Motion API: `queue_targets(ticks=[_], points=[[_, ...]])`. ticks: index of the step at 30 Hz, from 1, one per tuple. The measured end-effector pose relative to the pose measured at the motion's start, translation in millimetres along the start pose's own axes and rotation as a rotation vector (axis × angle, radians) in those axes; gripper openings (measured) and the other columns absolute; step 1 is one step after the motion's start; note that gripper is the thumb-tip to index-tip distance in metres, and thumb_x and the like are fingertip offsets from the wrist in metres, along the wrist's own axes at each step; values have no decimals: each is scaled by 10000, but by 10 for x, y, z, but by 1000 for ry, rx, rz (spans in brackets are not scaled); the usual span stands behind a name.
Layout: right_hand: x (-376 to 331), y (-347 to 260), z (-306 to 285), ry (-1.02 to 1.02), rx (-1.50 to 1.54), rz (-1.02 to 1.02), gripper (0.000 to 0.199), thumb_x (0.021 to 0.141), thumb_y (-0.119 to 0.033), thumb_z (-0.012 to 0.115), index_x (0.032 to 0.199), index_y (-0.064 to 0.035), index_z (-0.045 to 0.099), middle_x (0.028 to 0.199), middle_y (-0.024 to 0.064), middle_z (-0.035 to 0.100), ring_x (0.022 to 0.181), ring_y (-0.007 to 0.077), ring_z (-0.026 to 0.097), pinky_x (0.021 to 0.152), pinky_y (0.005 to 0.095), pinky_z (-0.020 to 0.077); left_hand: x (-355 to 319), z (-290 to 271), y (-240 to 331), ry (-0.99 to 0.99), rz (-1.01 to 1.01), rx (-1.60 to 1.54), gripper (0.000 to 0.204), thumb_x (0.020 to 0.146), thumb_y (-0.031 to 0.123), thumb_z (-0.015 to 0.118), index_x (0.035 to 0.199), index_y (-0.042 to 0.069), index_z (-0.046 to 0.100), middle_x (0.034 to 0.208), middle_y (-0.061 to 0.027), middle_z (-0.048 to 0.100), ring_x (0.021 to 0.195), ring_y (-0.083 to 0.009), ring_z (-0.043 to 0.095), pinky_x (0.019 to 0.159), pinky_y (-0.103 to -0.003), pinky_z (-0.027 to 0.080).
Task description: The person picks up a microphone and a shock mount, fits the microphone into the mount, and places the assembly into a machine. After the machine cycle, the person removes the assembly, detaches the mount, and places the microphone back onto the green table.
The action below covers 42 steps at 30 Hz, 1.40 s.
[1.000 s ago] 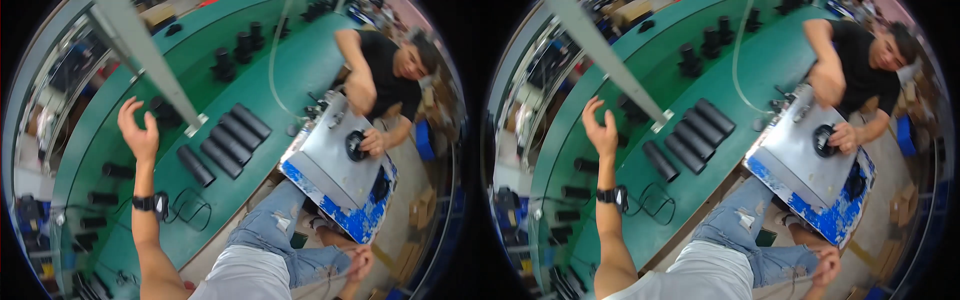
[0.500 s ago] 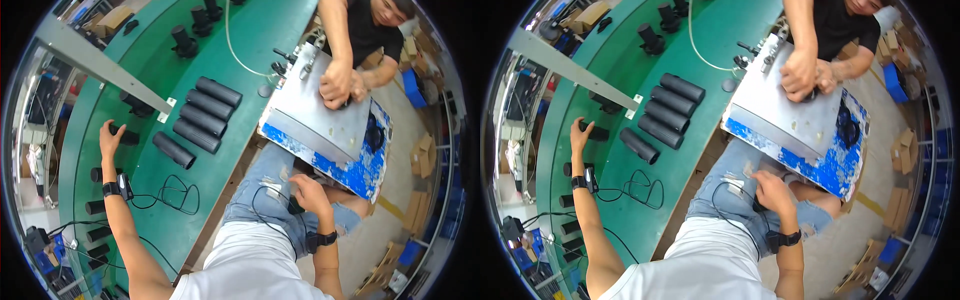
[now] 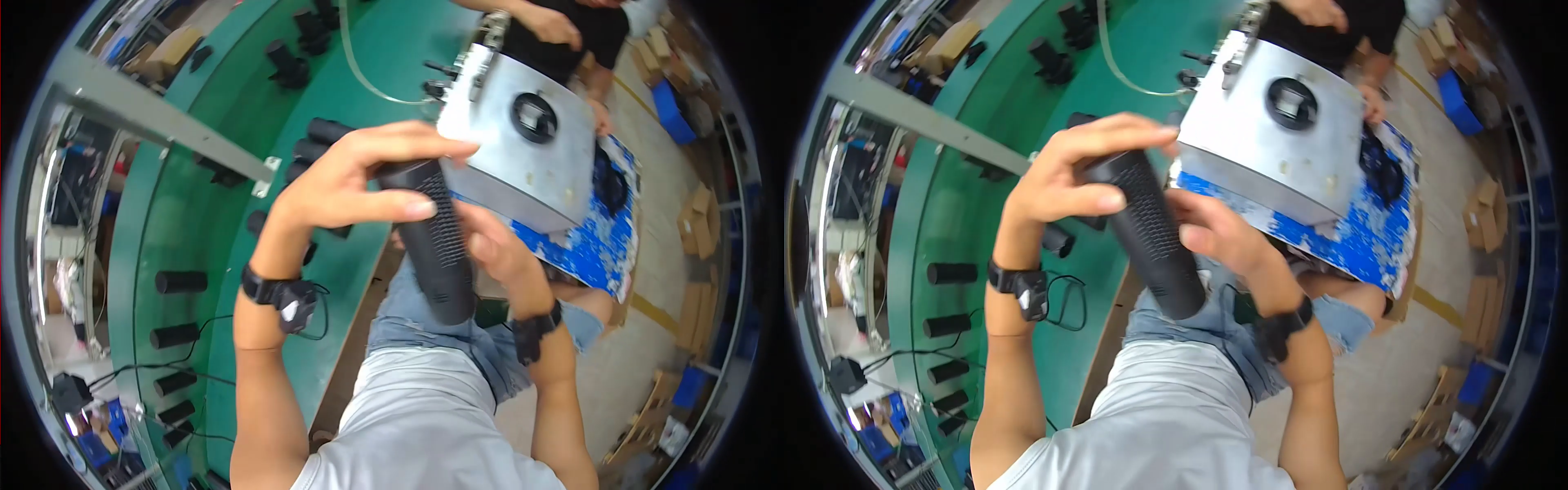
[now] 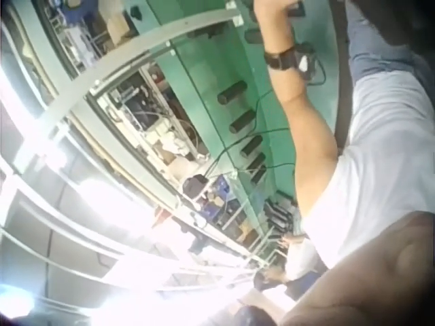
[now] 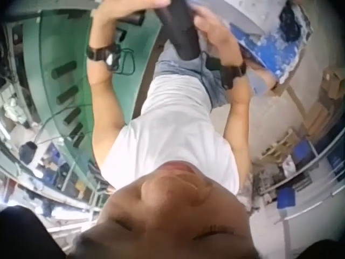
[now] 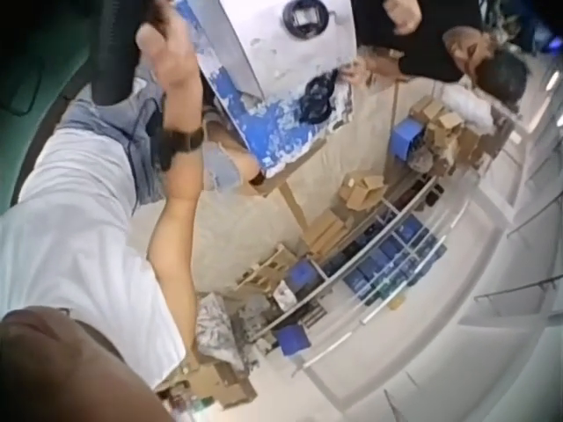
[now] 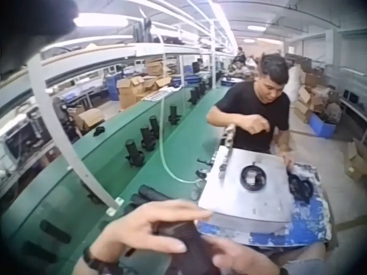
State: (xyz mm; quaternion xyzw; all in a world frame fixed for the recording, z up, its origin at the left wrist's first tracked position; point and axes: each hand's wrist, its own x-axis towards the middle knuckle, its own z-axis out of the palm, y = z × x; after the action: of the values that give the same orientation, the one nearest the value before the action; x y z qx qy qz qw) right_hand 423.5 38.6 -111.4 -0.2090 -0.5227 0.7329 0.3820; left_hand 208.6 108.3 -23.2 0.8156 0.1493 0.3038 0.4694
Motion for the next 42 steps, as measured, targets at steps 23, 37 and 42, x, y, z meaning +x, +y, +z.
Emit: queue_targets(ticks=[23, 37, 42], points=[[-542, -754, -1282, 180, 283, -520, 842, 752, -312, 755, 1416, -98, 285, 1163, 110, 507, 1130, 284, 517, 1022, 452, 392, 562, 1762, -1108, 99, -281, -1178, 518, 1000, 340, 372, 1346, -45, 368, 1076, -103, 570, 911, -138, 571, 811, -265, 450], [569, -599, -2037, 856, -746, -485, 329, 779, -66, 723, 1058, -16, 556, 993, 69, 618, 929, 144, 584, 870, 285, 450, 238, 1357, -1238, 254, -413, -995, 289, 974, 130, 474, 1243, 26, 481, 967, -63, 597, 906, -117, 565, 823, -248, 438], [632, -291, -2006, 1081, -794, -507, 424, 773, -24, 731, 1121, -21, 490, 1052, 70, 609, 941, 134, 591, 871, 286, 463, 147, 1337, -1201, 274, -398, -1028, 264, 965, 110, 489, 1212, 17, 502, 958, -65, 597, 910, -121, 569, 830, -259, 452]])
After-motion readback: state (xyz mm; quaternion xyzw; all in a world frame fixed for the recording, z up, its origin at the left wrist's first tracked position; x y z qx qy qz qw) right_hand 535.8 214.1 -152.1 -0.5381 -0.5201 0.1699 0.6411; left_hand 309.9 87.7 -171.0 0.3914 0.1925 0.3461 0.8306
